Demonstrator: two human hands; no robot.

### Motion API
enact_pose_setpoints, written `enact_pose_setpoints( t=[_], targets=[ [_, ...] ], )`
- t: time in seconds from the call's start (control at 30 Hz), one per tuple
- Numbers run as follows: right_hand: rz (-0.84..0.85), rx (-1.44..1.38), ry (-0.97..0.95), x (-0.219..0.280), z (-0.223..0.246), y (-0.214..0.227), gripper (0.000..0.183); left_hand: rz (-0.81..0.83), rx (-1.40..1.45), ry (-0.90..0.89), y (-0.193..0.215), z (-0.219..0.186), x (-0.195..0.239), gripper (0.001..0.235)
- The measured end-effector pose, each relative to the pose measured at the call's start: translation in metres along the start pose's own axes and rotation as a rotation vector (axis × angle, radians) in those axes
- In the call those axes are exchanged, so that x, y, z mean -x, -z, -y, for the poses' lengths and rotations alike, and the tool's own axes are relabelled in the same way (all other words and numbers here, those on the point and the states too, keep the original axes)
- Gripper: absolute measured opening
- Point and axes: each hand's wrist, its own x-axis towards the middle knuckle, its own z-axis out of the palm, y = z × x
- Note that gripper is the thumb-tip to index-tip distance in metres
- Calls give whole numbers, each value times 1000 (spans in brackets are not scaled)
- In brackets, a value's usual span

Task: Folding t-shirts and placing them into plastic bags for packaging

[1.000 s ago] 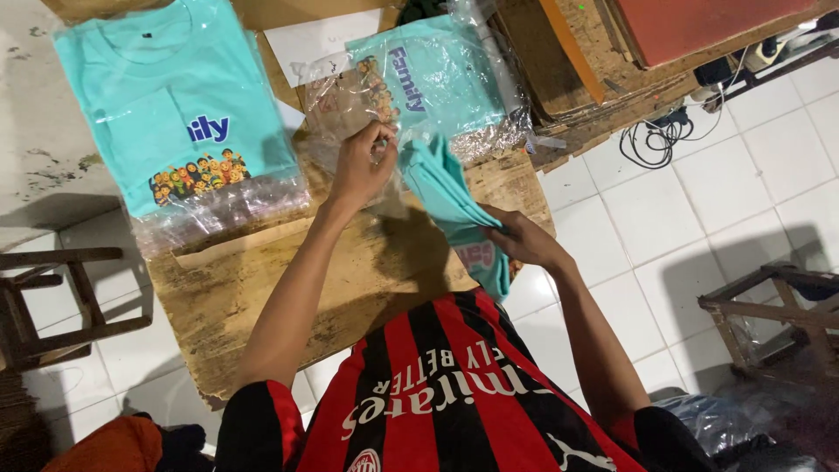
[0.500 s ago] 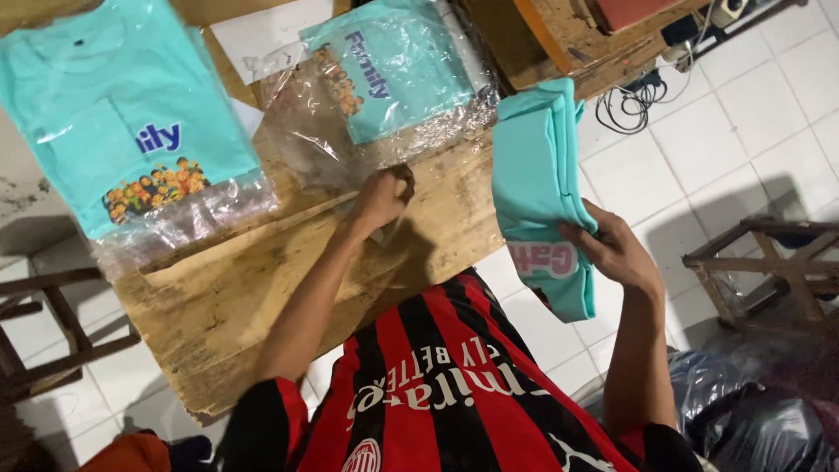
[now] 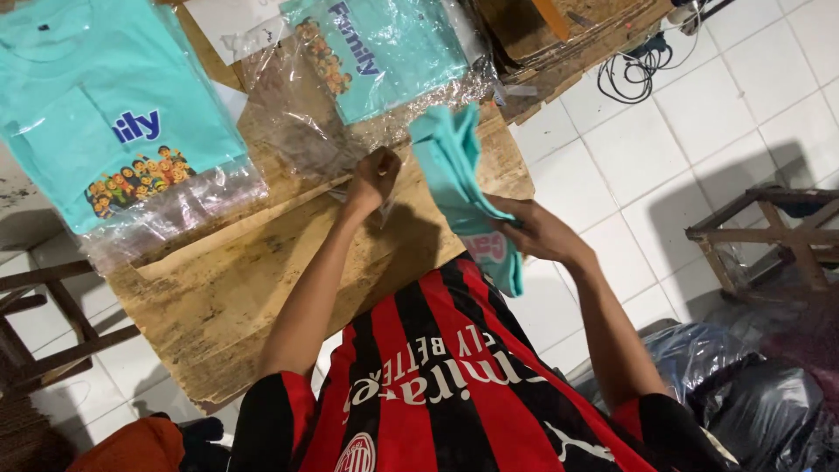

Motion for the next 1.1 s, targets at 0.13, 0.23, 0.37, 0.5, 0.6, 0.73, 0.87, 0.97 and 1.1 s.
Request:
enact_pose_setpoints(
  t=[0.13,0.23,0.37,0.5,0.6,0.73,0.87,0.97,1.1],
  targets=[
    [56,46,54,-23,-44,-21,42,-63,268,-57,16,-24,8,12],
    [66,40,35,-30,-82,-35,44,-103,362,-48,29,-23,-2,13],
    [62,24,-10,-37,-131,-42,46,-131,331,-26,49,-17,-21,13],
    [60,71,-12,-39,-118,-41,46,-94,244,-142,71,-64,-10,10],
    [44,73,5,-40,-123,-40,46,-9,38,-271,78,-83,-4,6],
    [3,62,-2,-46,-149,-39,46,12,-147,-466,85,-107,8,4],
    [-41,71,19,-61,-125,-41,47,10,-209,-593,98,-129,19,9],
    [-101,66,15,-74,-89,-54,48,54,-173,-665,75,-125,30,9],
    [-153,125,28,-92,-119,-70,50,10,-147,-691,65,-134,41,5]
  ],
)
